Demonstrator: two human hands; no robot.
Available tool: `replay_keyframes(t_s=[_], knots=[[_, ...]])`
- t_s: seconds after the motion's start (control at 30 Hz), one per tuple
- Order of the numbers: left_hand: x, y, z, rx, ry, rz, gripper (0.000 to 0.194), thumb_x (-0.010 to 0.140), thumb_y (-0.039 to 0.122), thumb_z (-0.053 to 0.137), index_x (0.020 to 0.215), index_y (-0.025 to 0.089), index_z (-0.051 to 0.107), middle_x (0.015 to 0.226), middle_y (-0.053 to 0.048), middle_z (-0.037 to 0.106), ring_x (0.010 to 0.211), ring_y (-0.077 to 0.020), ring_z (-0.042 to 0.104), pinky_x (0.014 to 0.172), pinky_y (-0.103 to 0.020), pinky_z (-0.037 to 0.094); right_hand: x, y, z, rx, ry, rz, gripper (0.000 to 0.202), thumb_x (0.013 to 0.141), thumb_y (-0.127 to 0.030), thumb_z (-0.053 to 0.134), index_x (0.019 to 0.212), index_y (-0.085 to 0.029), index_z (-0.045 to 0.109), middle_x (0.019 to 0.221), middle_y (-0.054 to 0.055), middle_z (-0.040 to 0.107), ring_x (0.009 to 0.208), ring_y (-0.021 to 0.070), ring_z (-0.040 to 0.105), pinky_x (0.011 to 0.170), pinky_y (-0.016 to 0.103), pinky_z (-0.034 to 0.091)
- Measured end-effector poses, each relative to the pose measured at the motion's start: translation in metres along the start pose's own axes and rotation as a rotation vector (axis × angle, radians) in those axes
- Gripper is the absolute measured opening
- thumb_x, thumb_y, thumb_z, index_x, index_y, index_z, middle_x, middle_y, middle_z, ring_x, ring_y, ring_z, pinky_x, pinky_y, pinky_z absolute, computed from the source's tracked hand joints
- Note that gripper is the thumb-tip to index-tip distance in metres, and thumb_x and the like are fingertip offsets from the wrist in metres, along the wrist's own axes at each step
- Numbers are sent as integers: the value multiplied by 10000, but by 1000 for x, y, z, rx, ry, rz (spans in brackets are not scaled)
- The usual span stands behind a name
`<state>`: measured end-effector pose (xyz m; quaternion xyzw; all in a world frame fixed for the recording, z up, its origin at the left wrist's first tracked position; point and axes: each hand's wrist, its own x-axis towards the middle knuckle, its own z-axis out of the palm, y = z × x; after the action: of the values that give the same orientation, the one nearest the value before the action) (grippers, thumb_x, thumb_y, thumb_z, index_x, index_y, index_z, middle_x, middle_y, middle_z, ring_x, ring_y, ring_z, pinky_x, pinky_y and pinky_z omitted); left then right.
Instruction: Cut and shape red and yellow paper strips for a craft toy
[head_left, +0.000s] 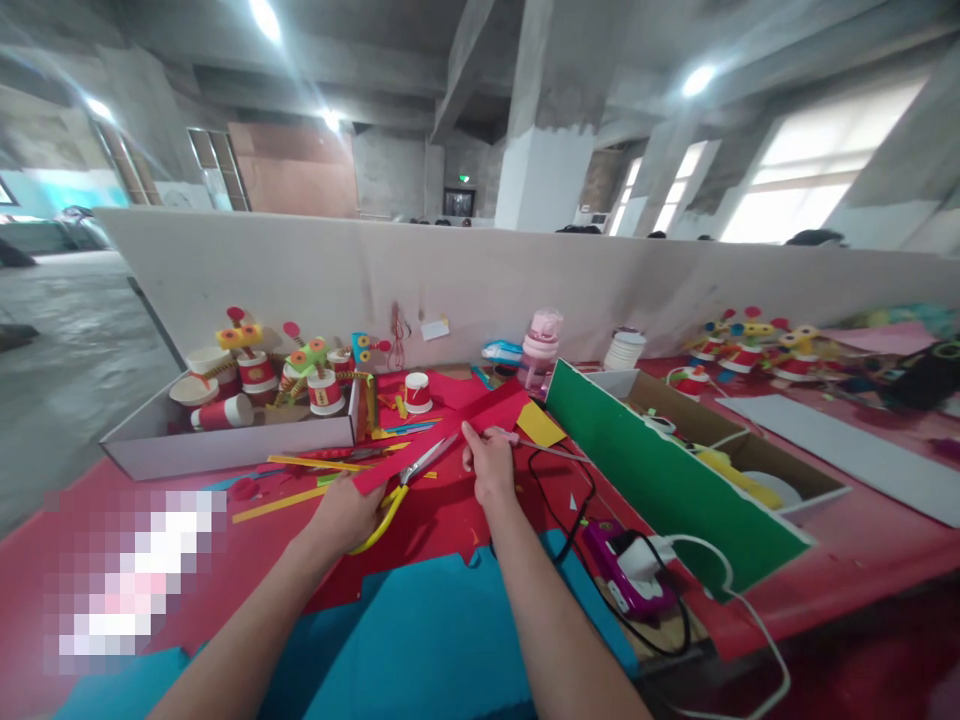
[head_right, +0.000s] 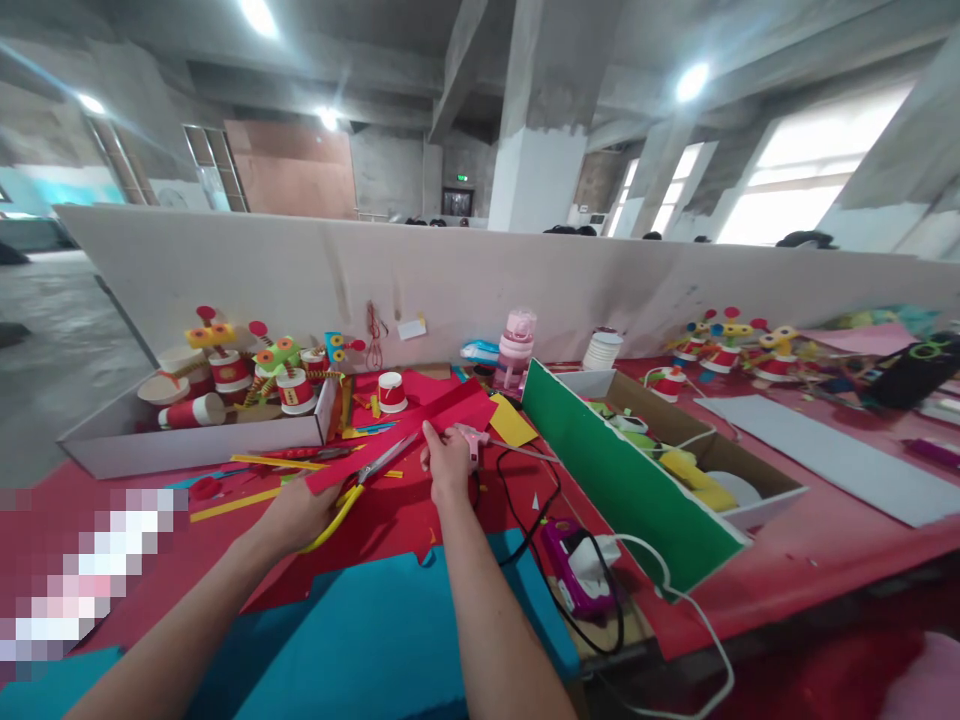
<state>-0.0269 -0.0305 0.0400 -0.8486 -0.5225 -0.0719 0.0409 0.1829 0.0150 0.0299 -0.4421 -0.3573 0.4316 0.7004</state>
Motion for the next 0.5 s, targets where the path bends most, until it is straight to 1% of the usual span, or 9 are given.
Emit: replay_keyframes(t_s=[0.07, 0.17, 0.27, 0.33, 0.4, 0.5], knots=[[-1, 1, 0, -1, -29, -12, 253, 863, 272, 412, 990, 202, 620, 954, -124, 691, 916, -267, 635, 814, -368, 445, -2, -3, 3, 48, -27, 16, 414, 651, -492, 727, 629, -216, 420, 388, -74, 508, 311, 89, 466, 318, 187, 378], [-5, 3, -4, -67, -48, -55, 284, 849, 298, 436, 1057, 193, 598, 915, -122, 695, 892, -267, 643, 793, -358, 448, -6, -7, 9, 107, -56, 32, 483, 602, -505, 767, 653, -231, 372, 466, -48, 576, 418, 147, 606, 403, 237, 506], [-10, 3, -7, -166, -8, -53, 351, 840, 342, 462, 1145, 205, 567, 927, -119, 692, 916, -268, 641, 800, -356, 451, -11, -7, 12, 85, -64, 33, 491, 593, -512, 776, 646, -226, 380, 471, -40, 574, 437, 173, 632, 404, 257, 528], [-12, 2, -7, -214, 12, -34, 346, 852, 346, 445, 1150, 217, 564, 954, -114, 688, 926, -261, 640, 808, -353, 451, -14, -7, 13, 64, -73, 28, 474, 599, -505, 776, 649, -220, 400, 471, -45, 566, 428, 174, 628, 389, 256, 525], [-14, 0, -5, -235, 4, -22, 349, 849, 349, 449, 1150, 212, 560, 954, -114, 684, 920, -262, 641, 811, -357, 450, -17, -6, 13, 62, -98, 23, 464, 604, -494, 775, 652, -219, 405, 480, -53, 562, 434, 169, 629, 402, 256, 533], [-14, -2, -4, -240, -20, -18, 401, 817, 360, 496, 1185, 207, 543, 965, -123, 680, 940, -278, 637, 828, -375, 448, -19, -6, 12, 83, -175, 4, 433, 628, -476, 764, 682, -223, 417, 532, -52, 597, 482, 164, 645, 472, 269, 559]])
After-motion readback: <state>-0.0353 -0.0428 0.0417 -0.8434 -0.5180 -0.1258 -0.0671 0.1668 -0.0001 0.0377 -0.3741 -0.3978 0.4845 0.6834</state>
